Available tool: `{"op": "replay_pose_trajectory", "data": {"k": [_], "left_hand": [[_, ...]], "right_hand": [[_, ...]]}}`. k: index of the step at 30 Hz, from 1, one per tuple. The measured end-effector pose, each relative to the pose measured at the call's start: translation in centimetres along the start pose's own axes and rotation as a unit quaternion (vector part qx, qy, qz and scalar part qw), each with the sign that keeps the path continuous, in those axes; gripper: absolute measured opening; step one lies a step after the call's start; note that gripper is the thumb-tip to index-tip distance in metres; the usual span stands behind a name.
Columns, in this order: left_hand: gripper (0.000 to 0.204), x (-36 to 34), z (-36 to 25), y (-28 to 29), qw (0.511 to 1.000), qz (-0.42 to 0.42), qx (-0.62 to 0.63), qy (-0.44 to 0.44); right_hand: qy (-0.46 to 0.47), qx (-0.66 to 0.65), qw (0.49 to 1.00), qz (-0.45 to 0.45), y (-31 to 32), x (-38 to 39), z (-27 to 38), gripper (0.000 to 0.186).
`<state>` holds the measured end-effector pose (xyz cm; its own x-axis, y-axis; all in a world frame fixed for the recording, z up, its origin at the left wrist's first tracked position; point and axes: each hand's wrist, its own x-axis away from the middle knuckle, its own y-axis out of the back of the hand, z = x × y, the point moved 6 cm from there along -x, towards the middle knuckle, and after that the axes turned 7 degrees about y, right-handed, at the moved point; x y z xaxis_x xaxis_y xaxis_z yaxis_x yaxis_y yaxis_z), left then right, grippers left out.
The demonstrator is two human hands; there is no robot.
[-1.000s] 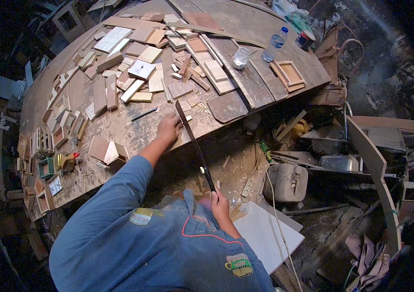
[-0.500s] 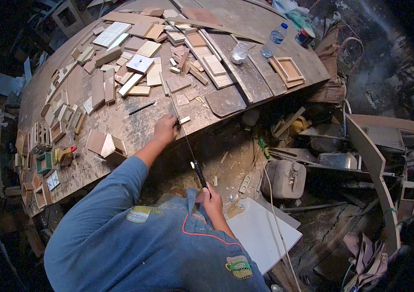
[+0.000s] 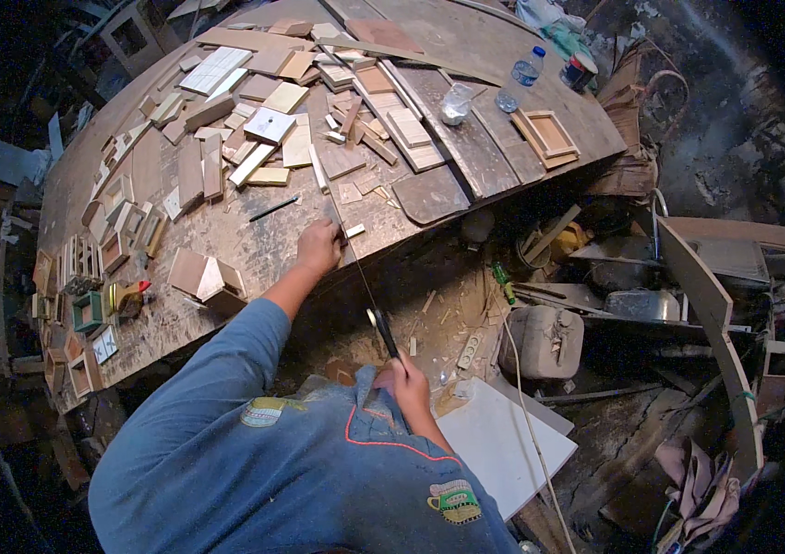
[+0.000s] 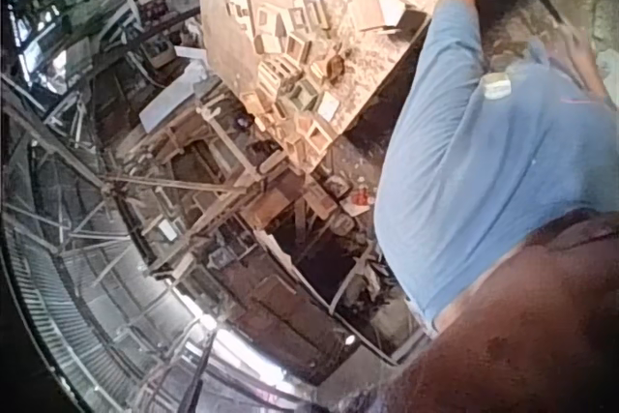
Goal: Assembling wooden box components and using a hand saw to cut a piece of wood.
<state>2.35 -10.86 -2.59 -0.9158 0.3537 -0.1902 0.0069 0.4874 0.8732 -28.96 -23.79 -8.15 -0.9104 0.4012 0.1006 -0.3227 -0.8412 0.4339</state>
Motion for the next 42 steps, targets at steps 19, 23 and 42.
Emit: {"op": "replay_pose_trajectory", "data": {"k": [19,23,42], "left_hand": [[0.009,-0.8,0.3,-0.3,0.999,-0.001,0.027,-0.035],[0.008,-0.9,-0.8,-0.4,0.999,-0.006,0.023,-0.024],[0.011,-0.3,0.8,-0.3,1.000,0.013,-0.010,-0.011]], "right_hand": [[-0.043,0.022,0.998,0.030,-1.0,-5.1,1.5,0.036],[0.016,-0.009,1.000,-0.005,-1.9,-8.2,2.8,0.036],[-0.050,0.032,0.997,0.052,0.9,-1.0,0.3,0.036]]}}
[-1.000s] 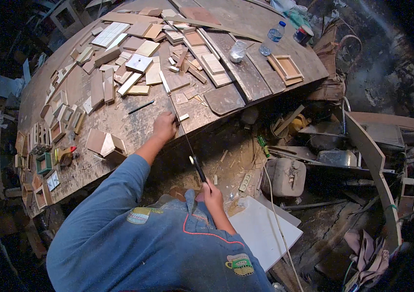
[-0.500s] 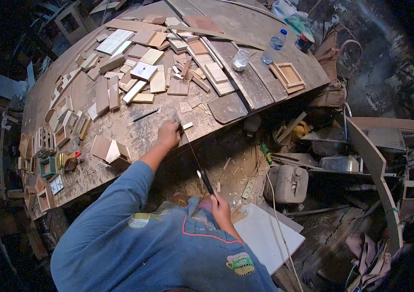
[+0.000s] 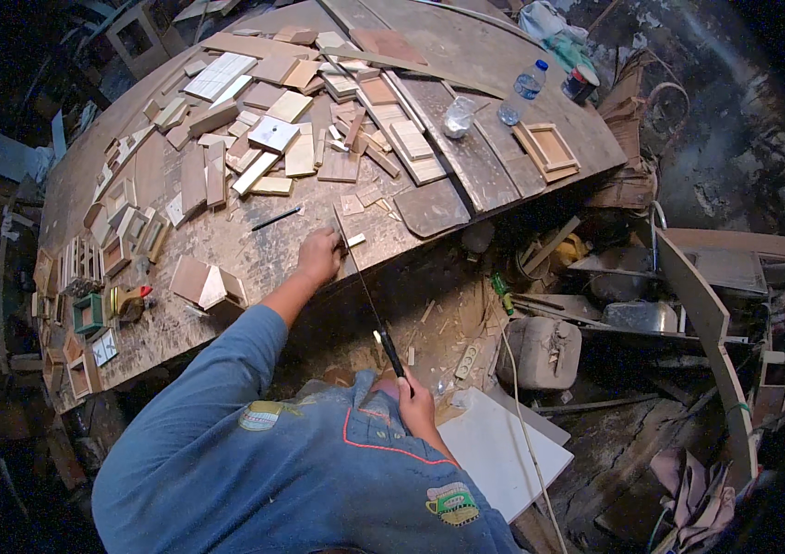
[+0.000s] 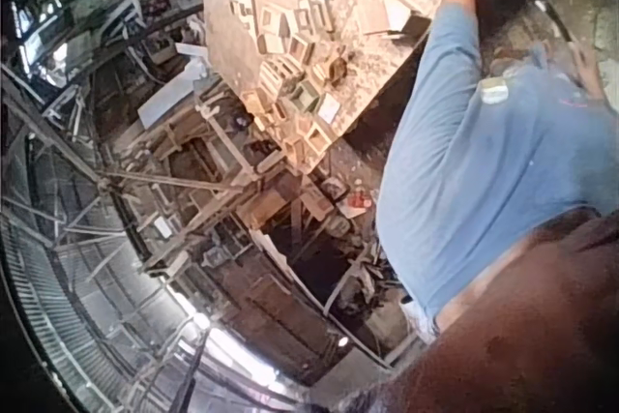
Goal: Assembling wooden box components and using a hand saw to cut a piece of wood.
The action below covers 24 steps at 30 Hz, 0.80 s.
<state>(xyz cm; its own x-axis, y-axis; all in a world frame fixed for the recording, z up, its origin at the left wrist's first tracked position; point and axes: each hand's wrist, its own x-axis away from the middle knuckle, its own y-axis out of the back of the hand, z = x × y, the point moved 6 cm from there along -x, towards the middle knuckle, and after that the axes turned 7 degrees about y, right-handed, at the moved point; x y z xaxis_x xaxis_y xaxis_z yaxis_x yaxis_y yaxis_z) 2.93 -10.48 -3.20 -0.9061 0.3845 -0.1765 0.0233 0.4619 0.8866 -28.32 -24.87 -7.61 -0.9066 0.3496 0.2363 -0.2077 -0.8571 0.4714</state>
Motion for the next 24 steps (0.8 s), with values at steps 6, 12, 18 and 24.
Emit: {"op": "replay_pose_trajectory", "data": {"k": [6,12,18,24], "left_hand": [[0.012,-0.9,-2.1,0.5,0.998,-0.003,0.053,-0.036],[0.012,0.6,-0.9,-0.1,0.999,0.014,-0.006,-0.036],[0.011,0.6,-1.5,-0.8,1.000,0.000,0.003,-0.013],[0.010,0.5,-1.1,-0.6,1.000,-0.001,0.030,-0.005]], "right_hand": [[0.124,-0.058,0.988,-0.077,-3.0,-9.8,3.4,0.038],[0.078,-0.078,0.994,-0.028,-3.3,-8.4,4.2,0.040],[0.028,-0.144,0.989,0.017,-2.8,-9.1,3.2,0.038],[-0.161,-0.386,0.896,0.150,-4.2,-8.8,2.4,0.042]]}}
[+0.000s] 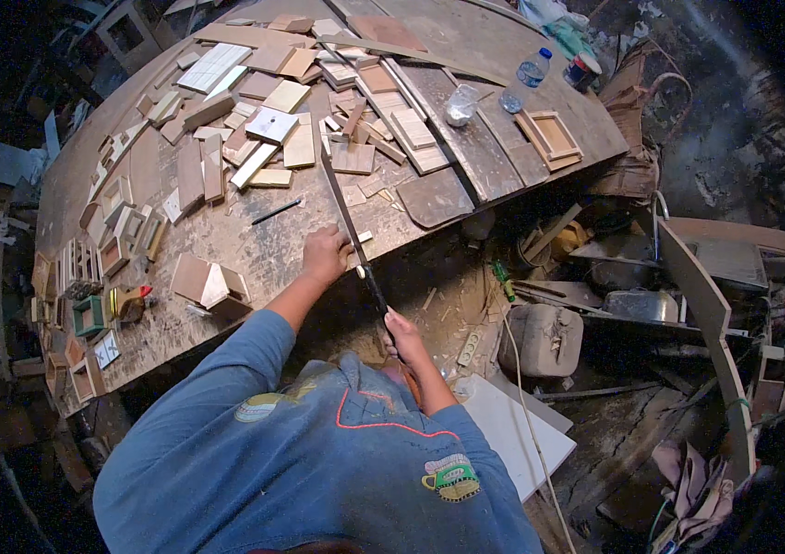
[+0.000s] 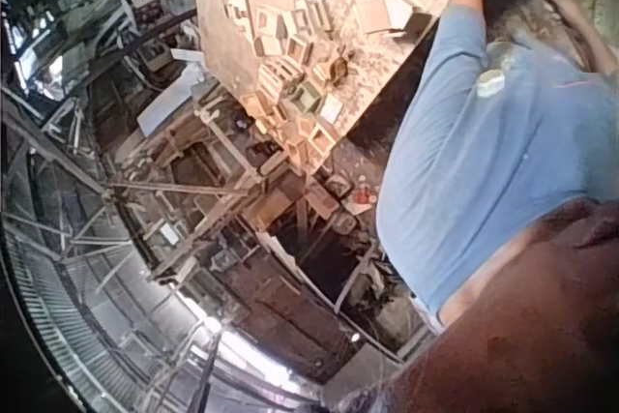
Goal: Assembling wooden box components and using a hand saw to cut a piece of wood.
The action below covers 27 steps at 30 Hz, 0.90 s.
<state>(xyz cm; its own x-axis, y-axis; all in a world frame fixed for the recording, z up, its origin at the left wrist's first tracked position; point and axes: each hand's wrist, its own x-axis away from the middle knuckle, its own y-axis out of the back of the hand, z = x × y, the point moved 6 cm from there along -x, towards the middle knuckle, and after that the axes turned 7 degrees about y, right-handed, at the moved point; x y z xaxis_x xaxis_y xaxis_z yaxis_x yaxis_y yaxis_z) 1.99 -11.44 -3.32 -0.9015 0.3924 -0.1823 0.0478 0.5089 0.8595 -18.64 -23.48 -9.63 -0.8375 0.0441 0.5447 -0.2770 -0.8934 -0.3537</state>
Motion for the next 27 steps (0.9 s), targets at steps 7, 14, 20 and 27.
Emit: {"op": "replay_pose_trajectory", "data": {"k": [7,14,20,27], "left_hand": [[0.011,0.1,0.3,0.0,0.999,-0.020,-0.041,0.009],[0.011,-0.5,0.4,0.0,1.000,-0.007,-0.007,-0.026],[0.012,-1.5,-0.4,0.6,0.999,-0.020,0.007,-0.034],[0.010,-1.3,1.0,0.2,0.998,-0.052,-0.001,-0.029]], "right_hand": [[0.180,0.321,0.921,-0.126,0.1,3.2,0.2,0.039],[0.161,0.264,0.944,-0.116,4.2,7.4,-3.6,0.039],[0.207,0.310,0.916,-0.146,4.2,5.2,-4.1,0.037],[0.161,0.361,0.907,-0.149,3.2,10.6,-1.9,0.037]]}}
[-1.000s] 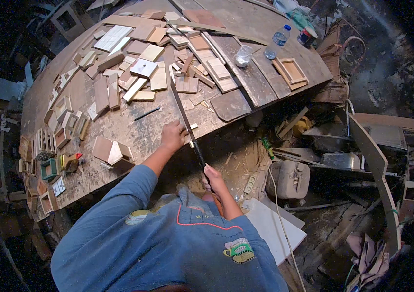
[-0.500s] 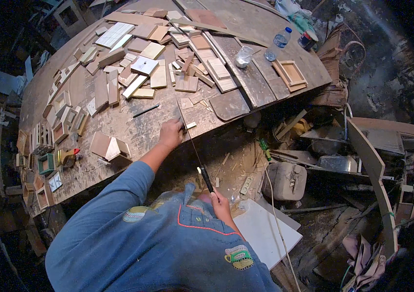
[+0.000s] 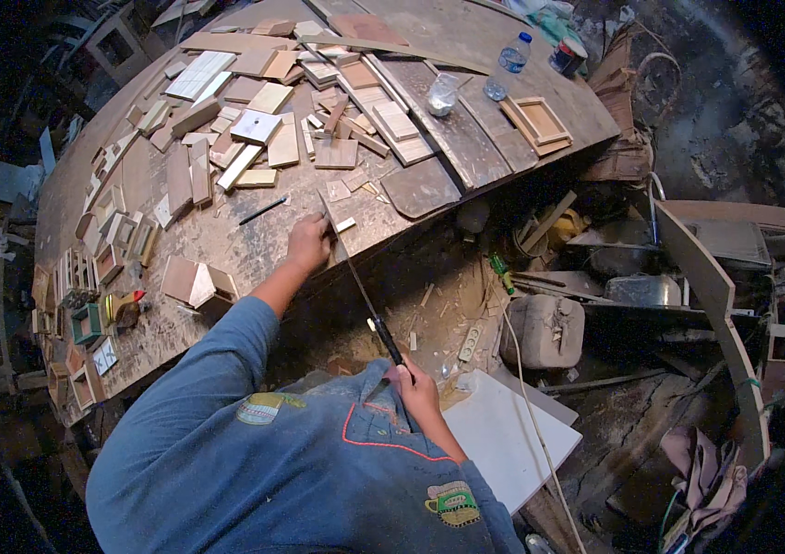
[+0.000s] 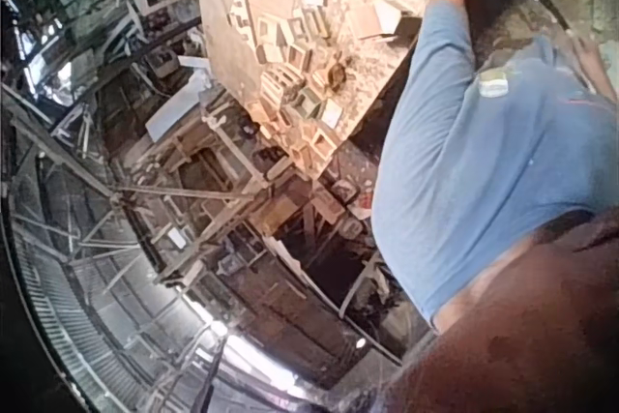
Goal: Assembling wooden box components and using a hand saw to cut a piece of wood.
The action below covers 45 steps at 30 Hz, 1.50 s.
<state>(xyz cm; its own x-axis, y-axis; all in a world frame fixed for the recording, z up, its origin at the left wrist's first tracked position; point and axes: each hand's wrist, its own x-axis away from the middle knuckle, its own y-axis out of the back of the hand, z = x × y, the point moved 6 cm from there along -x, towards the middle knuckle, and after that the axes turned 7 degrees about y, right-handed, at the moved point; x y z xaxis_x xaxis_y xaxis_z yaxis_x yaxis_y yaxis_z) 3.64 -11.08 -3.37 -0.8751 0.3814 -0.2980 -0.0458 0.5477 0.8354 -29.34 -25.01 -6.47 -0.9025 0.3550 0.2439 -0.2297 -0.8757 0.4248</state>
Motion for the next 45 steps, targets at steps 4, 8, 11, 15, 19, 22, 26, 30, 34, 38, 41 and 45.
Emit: {"op": "replay_pose_trajectory", "data": {"k": [4,8,11,15,19,22,26,30,34,38,41,45], "left_hand": [[0.009,-0.3,-0.5,-0.5,0.999,0.036,0.037,-0.004],[0.009,-0.3,-1.3,-0.1,1.000,0.016,0.010,-0.007],[0.009,0.0,-0.3,0.5,0.999,0.011,-0.031,0.024],[0.009,-0.2,-1.0,0.2,1.000,-0.001,-0.004,-0.011],[0.012,-0.6,-1.3,0.7,0.999,0.007,0.053,-0.009],[0.012,-0.6,0.1,0.6,0.999,0.018,0.013,-0.031],[0.012,-0.8,-0.2,0.2,0.998,0.034,0.016,-0.045],[0.013,-1.1,0.3,-0.5,0.998,0.040,0.013,-0.040],[0.014,-1.8,-0.3,0.2,0.998,0.050,0.025,-0.029],[0.014,-1.7,0.3,0.1,0.997,0.077,-0.004,0.022],[0.010,-1.1,0.6,0.2,0.998,-0.017,0.040,0.035],[0.008,-0.8,0.7,0.1,0.995,-0.048,0.082,0.023]], "right_hand": [[0.016,0.003,1.000,-0.004,-1.2,-4.9,0.4,0.036],[0.096,0.004,0.994,-0.054,-2.0,-5.6,-0.2,0.036],[0.055,-0.014,0.998,-0.023,-1.4,-2.2,-1.1,0.035],[-0.014,0.015,1.000,-0.001,-0.2,-0.6,-2.4,0.036],[-0.024,0.013,1.000,-0.015,0.1,-1.9,-1.8,0.037],[-0.040,0.040,0.998,0.024,0.3,-1.2,-0.3,0.037],[0.016,0.025,0.999,-0.018,-0.4,-0.4,0.0,0.038],[-0.013,-0.005,1.000,0.008,-1.8,-0.8,0.4,0.038],[-0.069,-0.127,0.989,0.034,-2.2,-1.0,-0.6,0.038],[-0.036,-0.044,0.998,0.015,-2.0,-1.2,-0.9,0.038],[-0.055,-0.034,0.998,0.008,-1.9,-0.7,2.3,0.039],[-0.014,-0.009,1.000,-0.009,-2.5,-1.8,1.1,0.039]]}}
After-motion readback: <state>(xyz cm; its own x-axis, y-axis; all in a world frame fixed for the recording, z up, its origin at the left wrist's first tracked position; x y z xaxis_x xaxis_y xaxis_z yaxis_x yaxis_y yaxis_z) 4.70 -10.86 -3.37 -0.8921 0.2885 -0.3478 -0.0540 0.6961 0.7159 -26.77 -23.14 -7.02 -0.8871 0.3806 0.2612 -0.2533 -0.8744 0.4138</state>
